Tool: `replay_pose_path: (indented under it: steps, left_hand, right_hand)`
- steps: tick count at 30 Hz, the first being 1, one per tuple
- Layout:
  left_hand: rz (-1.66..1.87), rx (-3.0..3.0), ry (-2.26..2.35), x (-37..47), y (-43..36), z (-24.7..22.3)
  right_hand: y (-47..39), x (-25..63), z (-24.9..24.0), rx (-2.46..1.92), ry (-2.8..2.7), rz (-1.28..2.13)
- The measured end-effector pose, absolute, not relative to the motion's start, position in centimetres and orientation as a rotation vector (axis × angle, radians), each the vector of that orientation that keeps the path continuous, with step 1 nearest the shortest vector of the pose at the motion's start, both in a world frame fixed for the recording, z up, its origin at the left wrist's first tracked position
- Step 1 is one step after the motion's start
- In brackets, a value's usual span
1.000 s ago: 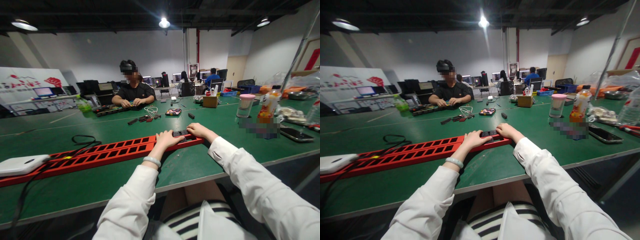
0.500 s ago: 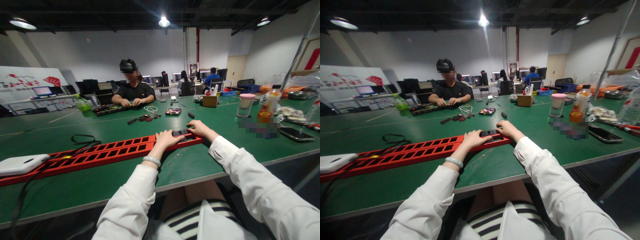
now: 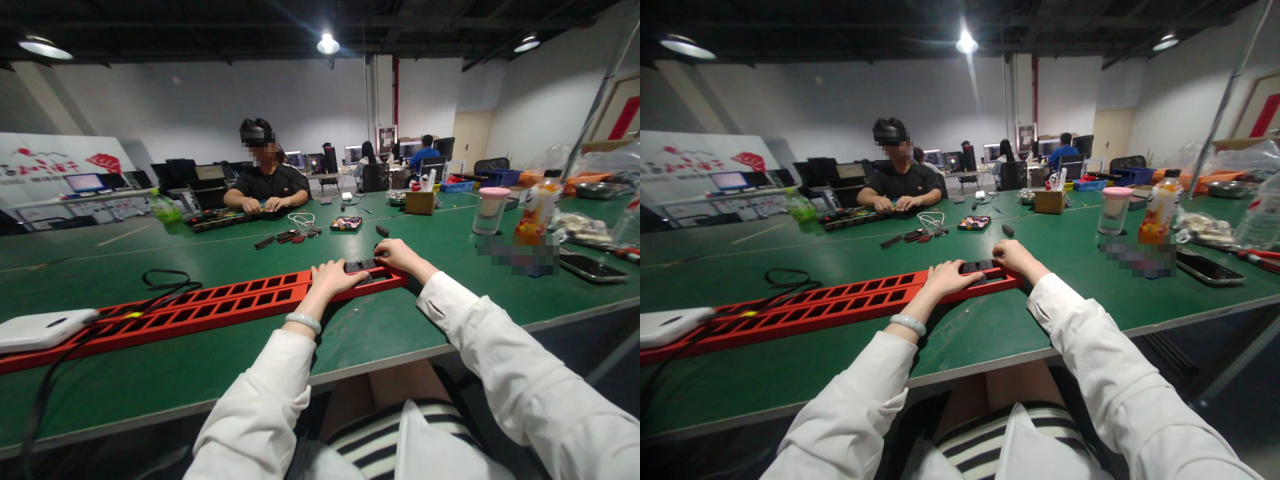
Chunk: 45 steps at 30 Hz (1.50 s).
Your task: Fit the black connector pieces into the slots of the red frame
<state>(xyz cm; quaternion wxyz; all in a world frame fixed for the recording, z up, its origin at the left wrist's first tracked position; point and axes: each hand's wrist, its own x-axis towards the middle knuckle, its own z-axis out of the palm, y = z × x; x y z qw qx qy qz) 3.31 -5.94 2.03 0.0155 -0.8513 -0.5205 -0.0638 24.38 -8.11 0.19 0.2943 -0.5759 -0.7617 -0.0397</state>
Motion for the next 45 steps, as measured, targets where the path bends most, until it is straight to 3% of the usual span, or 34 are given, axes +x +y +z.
replay_pose_path:
  steps: [28, 45]
  left_hand:
    - [-0.240, -2.636, -1.551, 3.1, -5.1, 1.4]
    - [-0.206, -2.633, -1.566, 3.1, -5.1, 1.3]
  right_hand:
    - [-8.6, 24.1, 0.5, -1.446, -1.954, 0.002]
    - [-10.1, 23.1, 1.5, -1.345, -2.011, 0.413]
